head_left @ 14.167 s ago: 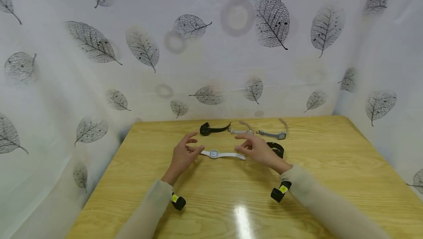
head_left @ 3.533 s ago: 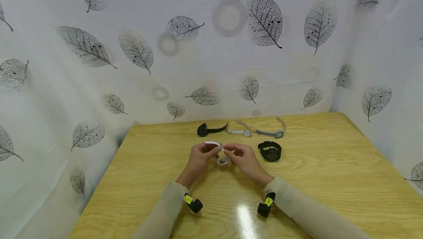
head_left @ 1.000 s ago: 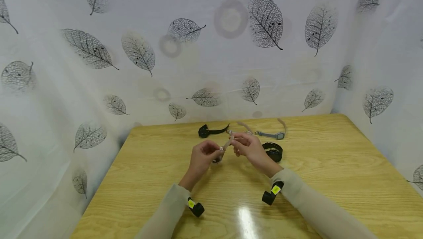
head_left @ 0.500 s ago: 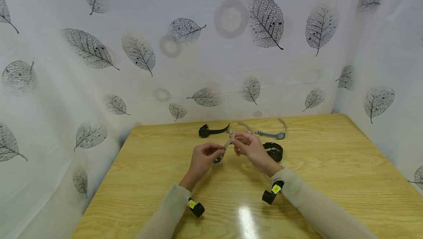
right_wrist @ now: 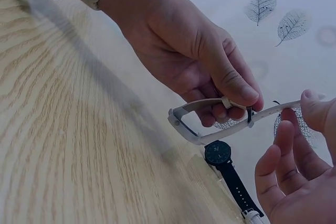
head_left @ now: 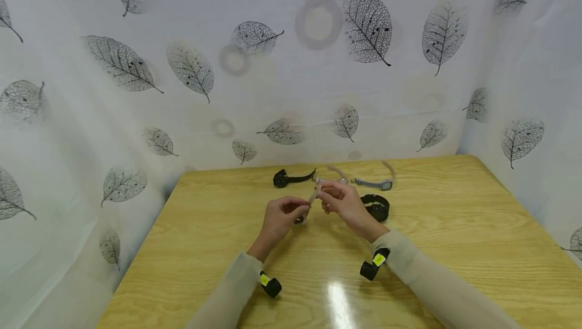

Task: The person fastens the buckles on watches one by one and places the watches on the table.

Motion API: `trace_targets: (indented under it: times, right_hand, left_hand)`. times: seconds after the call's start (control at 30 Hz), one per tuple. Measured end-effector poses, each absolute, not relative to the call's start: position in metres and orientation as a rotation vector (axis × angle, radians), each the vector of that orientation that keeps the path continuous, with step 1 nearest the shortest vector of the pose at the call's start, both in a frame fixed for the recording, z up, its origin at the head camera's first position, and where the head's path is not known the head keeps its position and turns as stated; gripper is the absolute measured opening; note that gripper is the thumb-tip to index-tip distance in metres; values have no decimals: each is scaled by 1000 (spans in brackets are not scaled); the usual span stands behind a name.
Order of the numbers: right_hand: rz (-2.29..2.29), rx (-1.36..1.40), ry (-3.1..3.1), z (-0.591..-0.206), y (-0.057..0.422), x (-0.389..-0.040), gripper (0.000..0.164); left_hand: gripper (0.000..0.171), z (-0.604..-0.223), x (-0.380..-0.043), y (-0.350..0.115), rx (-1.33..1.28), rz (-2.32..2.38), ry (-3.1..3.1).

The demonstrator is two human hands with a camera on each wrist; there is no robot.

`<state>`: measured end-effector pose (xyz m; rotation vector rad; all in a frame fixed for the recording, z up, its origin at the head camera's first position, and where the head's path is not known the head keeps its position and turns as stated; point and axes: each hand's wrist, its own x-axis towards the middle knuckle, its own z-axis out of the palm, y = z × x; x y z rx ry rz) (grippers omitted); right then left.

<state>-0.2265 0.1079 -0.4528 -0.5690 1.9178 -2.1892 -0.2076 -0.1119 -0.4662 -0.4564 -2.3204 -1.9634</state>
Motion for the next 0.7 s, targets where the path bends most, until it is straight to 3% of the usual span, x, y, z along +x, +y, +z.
trace_targets:
  times: [0.7]
  right_hand:
    - [-1971,-765,2272,-456,104,-230,25]
  left_hand:
    - [19,-461,-205,-112,-444,-1989,-2308]
